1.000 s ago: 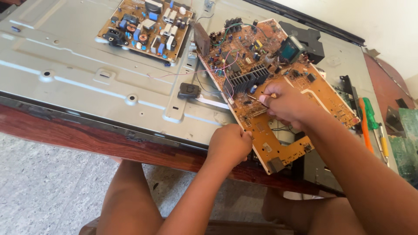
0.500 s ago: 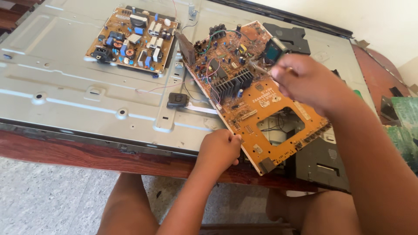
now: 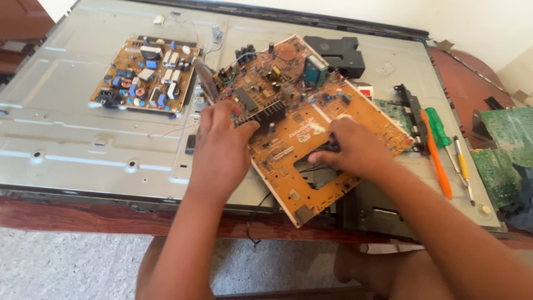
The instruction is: The person uses a multimeter to test points on a disassembled television circuit board. They repeatedly place the probes on different components and connections while holding the board steady.
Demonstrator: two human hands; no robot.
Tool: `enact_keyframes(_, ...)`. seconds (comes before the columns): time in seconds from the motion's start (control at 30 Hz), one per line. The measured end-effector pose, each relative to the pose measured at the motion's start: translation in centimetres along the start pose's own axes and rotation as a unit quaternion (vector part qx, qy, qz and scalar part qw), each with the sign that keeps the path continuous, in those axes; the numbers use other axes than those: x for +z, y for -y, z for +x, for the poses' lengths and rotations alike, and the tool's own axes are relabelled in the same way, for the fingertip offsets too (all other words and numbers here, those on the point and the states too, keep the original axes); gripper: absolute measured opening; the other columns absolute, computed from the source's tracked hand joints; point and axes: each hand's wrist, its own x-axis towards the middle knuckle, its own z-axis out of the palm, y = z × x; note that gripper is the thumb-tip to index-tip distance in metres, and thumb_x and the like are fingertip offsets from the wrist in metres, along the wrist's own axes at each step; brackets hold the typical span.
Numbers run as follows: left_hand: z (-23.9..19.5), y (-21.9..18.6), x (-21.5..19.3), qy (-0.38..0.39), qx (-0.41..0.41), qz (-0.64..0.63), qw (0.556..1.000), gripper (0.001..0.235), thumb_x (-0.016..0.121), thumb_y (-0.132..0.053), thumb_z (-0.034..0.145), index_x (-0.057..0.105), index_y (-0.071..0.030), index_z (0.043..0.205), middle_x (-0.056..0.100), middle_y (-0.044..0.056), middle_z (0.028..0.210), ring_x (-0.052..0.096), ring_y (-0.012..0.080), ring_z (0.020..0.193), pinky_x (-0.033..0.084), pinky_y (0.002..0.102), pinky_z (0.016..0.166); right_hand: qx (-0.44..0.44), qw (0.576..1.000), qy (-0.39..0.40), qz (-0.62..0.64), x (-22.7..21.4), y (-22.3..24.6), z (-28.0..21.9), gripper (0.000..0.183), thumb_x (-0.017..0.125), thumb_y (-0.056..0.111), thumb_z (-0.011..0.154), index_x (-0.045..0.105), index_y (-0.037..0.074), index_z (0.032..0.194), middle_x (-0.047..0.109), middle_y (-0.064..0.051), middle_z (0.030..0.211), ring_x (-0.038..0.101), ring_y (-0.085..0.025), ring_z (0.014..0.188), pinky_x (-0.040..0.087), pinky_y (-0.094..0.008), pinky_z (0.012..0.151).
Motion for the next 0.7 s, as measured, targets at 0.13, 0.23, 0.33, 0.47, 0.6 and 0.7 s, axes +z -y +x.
enact_keyframes(0.13, 3.4, 0.8, 1.3, 0.114, 0.099, 0.061, 0.987, 0.018, 0.069, -0.015, 0.082, 0.082, -0.019, 0.095, 0.054, 0.009, 0.135, 0.042, 0.0343, 0.135, 0.036, 0.05, 0.111, 0.019, 0.999, 0.002, 0.036, 1.2, -1.7, -0.4, 0.063, 0.083, 0.057, 0.07, 0.058, 0.007, 0.098, 0.063, -0.011, 0.098, 0.064, -0.033, 0.093, 0.052, -0.044, 0.08)
enact_keyframes(0.23, 5.1, 1.4, 2.5, 0.17, 0.138, 0.089, 0.972, 0.019, 0.069, -0.015, 0.081, 0.082, -0.02, 0.094, 0.052, 0.01, 0.136, 0.04, 0.036, 0.135, 0.034, 0.054, 0.11, -0.056, 0.998, -0.015, -0.008, 1.5, -2.5, -0.6, 0.062, 0.084, 0.053, 0.068, 0.059, 0.009, 0.104, 0.061, -0.011, 0.107, 0.062, -0.033, 0.103, 0.052, -0.047, 0.082)
enact_keyframes(0.33, 5.6, 1.3, 3.7, 0.239, 0.144, 0.156, 0.948, 0.017, 0.069, -0.015, 0.082, 0.081, -0.019, 0.092, 0.047, 0.009, 0.14, 0.036, 0.0341, 0.138, 0.029, 0.06, 0.112, -0.07, 0.997, -0.024, -0.014, 2.0, -3.3, -0.8, 0.062, 0.084, 0.052, 0.072, 0.058, 0.01, 0.108, 0.06, -0.01, 0.109, 0.062, -0.033, 0.108, 0.052, -0.047, 0.085)
enact_keyframes(0.47, 5.9, 0.8, 4.5, 0.294, 0.077, 0.191, 0.933, 0.022, 0.072, -0.011, 0.075, 0.082, -0.02, 0.093, 0.041, 0.006, 0.144, 0.029, 0.0332, 0.141, 0.028, 0.06, 0.112, -0.054, 0.998, -0.009, -0.016, 2.5, -3.5, -0.7, 0.061, 0.083, 0.05, 0.073, 0.056, 0.01, 0.11, 0.06, -0.009, 0.109, 0.062, -0.031, 0.11, 0.051, -0.047, 0.085)
enact_keyframes(0.6, 6.3, 0.4, 4.8, 0.296, -0.022, 0.146, 0.944, 0.033, 0.072, -0.006, 0.076, 0.082, -0.028, 0.099, 0.043, 0.008, 0.13, 0.035, 0.035, 0.133, 0.034, 0.054, 0.11, -0.049, 0.999, -0.004, -0.008, 2.3, -3.8, -0.8, 0.061, 0.083, 0.05, 0.073, 0.056, 0.01, 0.111, 0.06, -0.008, 0.109, 0.062, -0.031, 0.11, 0.052, -0.047, 0.086)
enact_keyframes(0.7, 6.2, 0.6, 4.8, 0.302, -0.064, 0.11, 0.945, 0.032, 0.075, -0.007, 0.073, 0.081, -0.029, 0.095, 0.041, 0.007, 0.123, 0.036, 0.0344, 0.13, 0.038, 0.048, 0.108, -0.063, 0.998, -0.021, -0.005, 2.2, -4.0, -0.8, 0.061, 0.084, 0.049, 0.073, 0.057, 0.01, 0.111, 0.06, -0.009, 0.109, 0.062, -0.031, 0.11, 0.051, -0.047, 0.087)
